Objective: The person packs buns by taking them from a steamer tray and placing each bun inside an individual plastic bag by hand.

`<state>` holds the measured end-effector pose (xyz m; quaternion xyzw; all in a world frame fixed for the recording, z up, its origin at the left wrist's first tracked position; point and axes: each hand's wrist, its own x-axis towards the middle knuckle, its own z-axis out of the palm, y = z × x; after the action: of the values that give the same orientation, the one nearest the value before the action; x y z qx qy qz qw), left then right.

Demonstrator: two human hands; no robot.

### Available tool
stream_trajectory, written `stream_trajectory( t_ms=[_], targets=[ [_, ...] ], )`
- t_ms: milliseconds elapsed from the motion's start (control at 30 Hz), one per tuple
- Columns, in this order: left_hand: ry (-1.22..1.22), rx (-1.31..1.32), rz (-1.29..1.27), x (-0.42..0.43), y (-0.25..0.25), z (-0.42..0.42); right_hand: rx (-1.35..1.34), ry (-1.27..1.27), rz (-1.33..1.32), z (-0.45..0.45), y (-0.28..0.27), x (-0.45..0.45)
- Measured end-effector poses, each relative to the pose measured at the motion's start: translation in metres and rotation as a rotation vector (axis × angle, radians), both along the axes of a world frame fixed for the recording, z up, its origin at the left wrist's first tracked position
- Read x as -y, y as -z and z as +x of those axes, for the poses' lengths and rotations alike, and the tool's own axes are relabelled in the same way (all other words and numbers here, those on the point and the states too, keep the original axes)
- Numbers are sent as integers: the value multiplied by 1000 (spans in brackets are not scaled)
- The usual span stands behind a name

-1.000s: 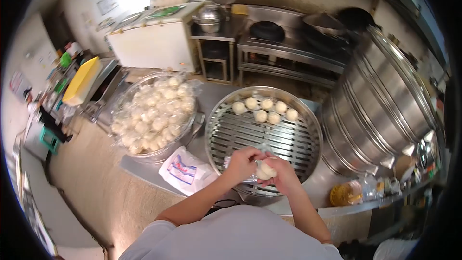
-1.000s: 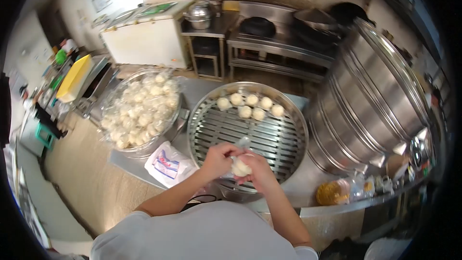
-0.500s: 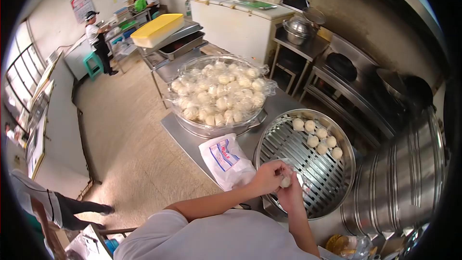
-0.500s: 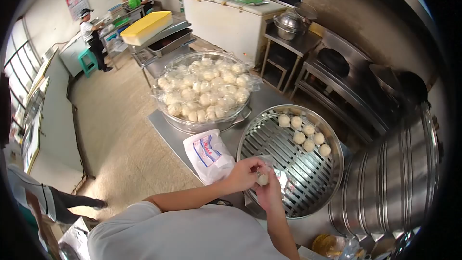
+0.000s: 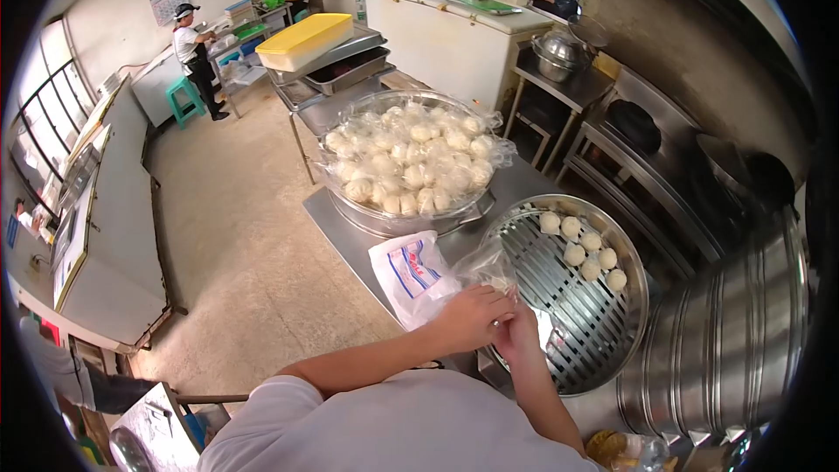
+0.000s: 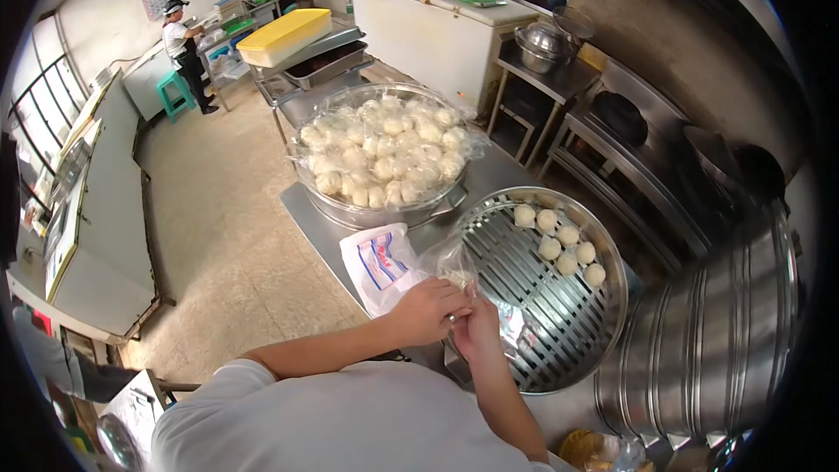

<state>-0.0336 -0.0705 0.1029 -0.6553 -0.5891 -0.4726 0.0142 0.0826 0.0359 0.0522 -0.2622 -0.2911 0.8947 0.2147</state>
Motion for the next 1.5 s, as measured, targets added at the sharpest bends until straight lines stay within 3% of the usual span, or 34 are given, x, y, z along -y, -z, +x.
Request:
stream_trajectory(
  t_ms=[200, 233, 333, 500, 567, 667, 767, 900, 1167, 1367, 1467, 1500],
  targets=[
    [-134, -9, -164, -4, 11, 0, -108, 58, -85, -3, -11, -11],
    [-99, -14, -151, -7, 12, 3, -18, 159, -122, -6, -18, -9],
    [23, 1, -121, -16, 18, 13, -137, 74, -123, 2, -5, -27],
    [248, 46, -261, -25, 23, 23, 358, 358, 620, 28, -7, -22],
    [212, 121, -57, -29, -5, 37, 500, 416, 802, 45, -14, -22],
    [150, 288, -167, -46, -14, 56, 752, 548, 1452, 81, -30, -14],
    [162, 159, -288, -62, -15, 65, 987, 626, 1661, 99, -33, 3],
    [373, -10, -165, -75, -10, 77, 1145, 709, 1502, 115, -44, 30],
    [684, 72, -140, -60, -17, 113, 1537, 859, 1357, 139, -51, 88],
    [813, 103, -151, -39, -19, 150, 1612, 895, 1330, 170, -63, 128],
    [840, 188, -339, -18, -21, 168, 1617, 661, 1127, 188, -56, 142],
    [844, 193, -368, -9, -20, 176, 1640, 453, 1027, 198, -55, 142]
  ],
)
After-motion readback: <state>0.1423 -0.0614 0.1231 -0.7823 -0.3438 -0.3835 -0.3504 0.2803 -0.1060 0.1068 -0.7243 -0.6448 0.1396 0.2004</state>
